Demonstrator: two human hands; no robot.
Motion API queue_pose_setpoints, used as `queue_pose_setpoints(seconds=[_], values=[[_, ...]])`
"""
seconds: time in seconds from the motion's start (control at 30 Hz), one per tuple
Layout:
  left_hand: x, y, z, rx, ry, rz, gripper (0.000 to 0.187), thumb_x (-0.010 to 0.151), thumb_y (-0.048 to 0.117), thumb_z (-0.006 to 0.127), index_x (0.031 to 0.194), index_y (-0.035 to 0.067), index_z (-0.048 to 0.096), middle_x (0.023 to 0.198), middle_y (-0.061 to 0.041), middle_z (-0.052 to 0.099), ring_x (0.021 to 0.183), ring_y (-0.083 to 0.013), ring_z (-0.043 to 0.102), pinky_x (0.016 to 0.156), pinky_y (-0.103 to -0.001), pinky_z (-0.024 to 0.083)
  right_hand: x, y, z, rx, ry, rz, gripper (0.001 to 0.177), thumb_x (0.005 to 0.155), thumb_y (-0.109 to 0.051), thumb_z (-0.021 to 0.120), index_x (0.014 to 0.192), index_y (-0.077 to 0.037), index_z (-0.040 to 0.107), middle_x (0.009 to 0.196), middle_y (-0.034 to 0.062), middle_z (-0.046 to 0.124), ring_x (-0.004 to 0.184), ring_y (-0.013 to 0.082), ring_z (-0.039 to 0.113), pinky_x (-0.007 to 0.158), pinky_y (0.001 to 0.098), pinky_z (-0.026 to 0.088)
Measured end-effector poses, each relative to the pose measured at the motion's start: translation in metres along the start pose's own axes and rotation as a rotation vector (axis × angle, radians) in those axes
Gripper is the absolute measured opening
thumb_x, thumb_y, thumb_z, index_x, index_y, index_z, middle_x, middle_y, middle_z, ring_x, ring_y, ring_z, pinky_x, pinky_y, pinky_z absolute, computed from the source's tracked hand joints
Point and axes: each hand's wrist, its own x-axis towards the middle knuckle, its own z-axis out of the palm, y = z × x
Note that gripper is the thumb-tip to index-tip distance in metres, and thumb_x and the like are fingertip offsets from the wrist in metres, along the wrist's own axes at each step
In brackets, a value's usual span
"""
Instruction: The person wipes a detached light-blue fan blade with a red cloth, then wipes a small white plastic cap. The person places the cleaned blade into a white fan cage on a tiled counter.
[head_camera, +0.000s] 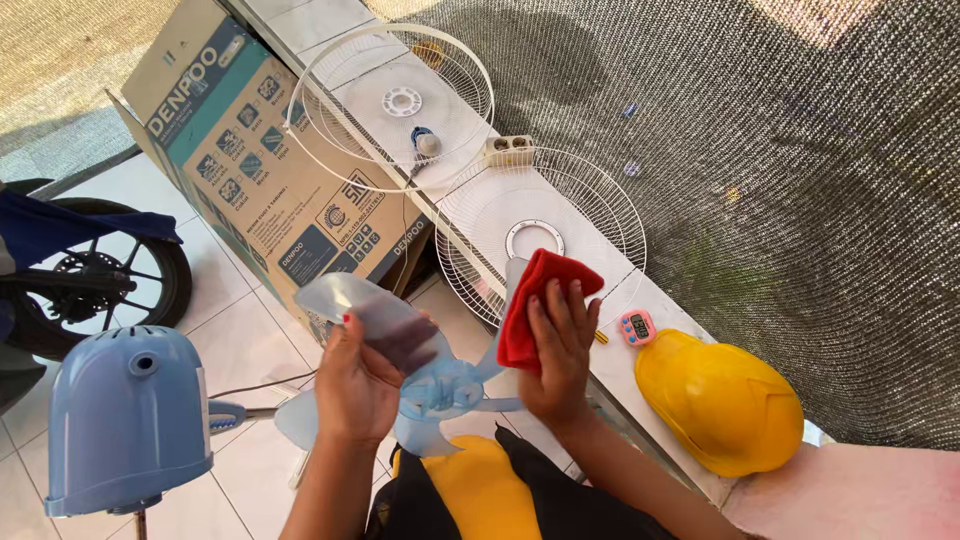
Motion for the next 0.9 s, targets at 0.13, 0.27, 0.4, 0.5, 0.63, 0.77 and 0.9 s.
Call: queue_pose_setpoints(seconds=[0.13,0.27,0.4,0.5,0.63,0.77,0.9], values=[[0.005,-0.004,0.004,0.020,-0.016,0.040,0.034,0.108,0.032,0.039,0.127,0.006,0.053,0.119,-0.025,0.068,0.110,-0.0421,0.067,0.090,-0.056,0.055,-0.018,-0.030,0.004,0.077,-0.186,-0.121,0.063,0.083,-0.020,0.062,0.143,-0.002,0.056,0.155,0.0212,0.047,0.152,0.0456,0.031,0.124,0.0668,0.006],[0.004,-0.017,0.007,0.044,-0.073,0.064,0.041,0.109,0.030,0.040,0.137,0.002,0.051,0.128,-0.023,0.063,0.117,-0.0381,0.063,0.102,-0.053,0.053,-0.033,-0.059,0.012,0.100,-0.304,-0.328,0.060,0.085,-0.024,0.067,0.143,-0.012,0.060,0.158,0.0111,0.051,0.155,0.0366,0.034,0.125,0.0651,0.003],[0.000,-0.039,0.005,0.218,-0.175,0.038,0.058,0.110,0.037,0.036,0.150,-0.003,0.047,0.139,-0.024,0.061,0.128,-0.0347,0.058,0.112,-0.046,0.043,-0.011,-0.057,0.015,0.057,-0.294,-0.336,0.062,0.083,-0.023,0.067,0.144,-0.010,0.059,0.158,0.0090,0.050,0.155,0.0356,0.033,0.125,0.0668,0.004],[-0.006,-0.055,-0.001,0.042,-0.239,-0.086,0.064,0.103,0.044,0.032,0.152,0.004,0.037,0.153,-0.011,0.051,0.142,-0.0239,0.049,0.117,-0.041,0.040,0.014,-0.053,0.012,0.076,-0.311,-0.249,0.064,0.083,-0.019,0.066,0.145,-0.007,0.058,0.159,0.0136,0.048,0.155,0.0396,0.031,0.125,0.0685,0.005],[-0.006,-0.049,-0.014,-0.030,-0.358,-0.038,0.086,0.101,0.065,0.028,0.153,-0.004,0.035,0.154,-0.020,0.048,0.143,-0.0303,0.046,0.117,-0.044,0.039,0.022,-0.063,0.001,0.121,-0.363,-0.236,0.066,0.082,-0.021,0.064,0.145,-0.005,0.057,0.159,0.0156,0.047,0.154,0.0415,0.031,0.123,0.0690,0.006],[0.002,-0.032,-0.025,0.056,-0.500,0.057,0.107,0.099,0.079,0.027,0.155,-0.011,0.038,0.152,-0.028,0.052,0.142,-0.0342,0.049,0.121,-0.041,0.036,0.019,-0.076,-0.002,0.030,-0.363,-0.367,0.054,0.092,-0.024,0.064,0.145,-0.012,0.059,0.159,0.0099,0.049,0.156,0.0347,0.032,0.125,0.0670,0.007],[0.000,-0.048,-0.035,0.597,-0.531,0.234,0.097,0.103,0.074,0.026,0.149,-0.011,0.040,0.148,-0.023,0.055,0.138,-0.0307,0.055,0.115,-0.041,0.044,0.025,-0.073,-0.004,0.014,-0.312,-0.307,0.054,0.091,-0.021,0.062,0.144,-0.010,0.060,0.158,0.0104,0.050,0.155,0.0367,0.032,0.123,0.0674,0.005]])
